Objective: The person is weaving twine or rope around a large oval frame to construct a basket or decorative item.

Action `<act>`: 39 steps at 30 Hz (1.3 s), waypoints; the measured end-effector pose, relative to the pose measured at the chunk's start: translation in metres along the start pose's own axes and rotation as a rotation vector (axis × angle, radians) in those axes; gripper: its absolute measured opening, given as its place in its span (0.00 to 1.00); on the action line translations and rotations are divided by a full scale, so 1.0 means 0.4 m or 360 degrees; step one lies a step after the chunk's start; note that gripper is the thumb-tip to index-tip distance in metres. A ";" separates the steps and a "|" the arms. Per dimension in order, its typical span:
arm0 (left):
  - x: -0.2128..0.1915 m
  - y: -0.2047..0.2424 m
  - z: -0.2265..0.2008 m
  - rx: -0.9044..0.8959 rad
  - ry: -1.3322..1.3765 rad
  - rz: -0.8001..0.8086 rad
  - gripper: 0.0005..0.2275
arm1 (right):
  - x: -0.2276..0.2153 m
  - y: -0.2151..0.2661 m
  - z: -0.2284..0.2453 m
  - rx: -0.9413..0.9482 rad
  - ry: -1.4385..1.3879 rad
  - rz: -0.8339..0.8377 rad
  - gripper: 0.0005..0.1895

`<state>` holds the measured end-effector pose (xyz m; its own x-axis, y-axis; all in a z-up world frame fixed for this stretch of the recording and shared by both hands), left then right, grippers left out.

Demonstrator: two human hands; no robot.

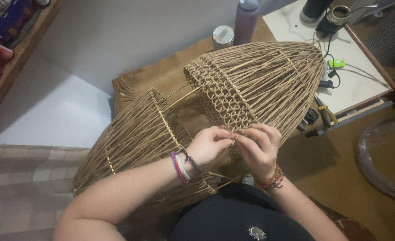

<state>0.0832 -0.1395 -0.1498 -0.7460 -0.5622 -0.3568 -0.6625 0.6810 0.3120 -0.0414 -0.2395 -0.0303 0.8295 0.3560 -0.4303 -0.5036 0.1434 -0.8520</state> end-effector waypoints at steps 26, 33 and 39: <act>0.174 0.159 -0.229 0.0995 -0.1194 0.0127 0.12 | -0.151 0.036 -0.041 0.0373 -0.0257 0.1097 0.12; 0.185 0.211 -0.246 0.1309 -0.1398 -0.0146 0.12 | -0.141 0.093 -0.051 0.0005 -0.0060 0.1161 0.05; 0.211 0.218 -0.216 0.1021 -0.1334 -0.0241 0.11 | -0.140 0.120 -0.087 0.0603 -0.0407 0.1316 0.18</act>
<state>-0.0432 -0.1681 -0.0764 -0.2127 -0.3259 -0.9212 -0.4026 0.8882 -0.2213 -0.1035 -0.2847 -0.0575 0.1189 0.6643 -0.7379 -0.9907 0.0294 -0.1332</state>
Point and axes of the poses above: each hand's wrist, its own y-axis away from the middle knuckle, its own x-axis out of the palm, z = x × y, the point moved 9 cm from there along -y, towards the middle knuckle, and after that the axes turned 1 degree about y, right-handed, at the moved point
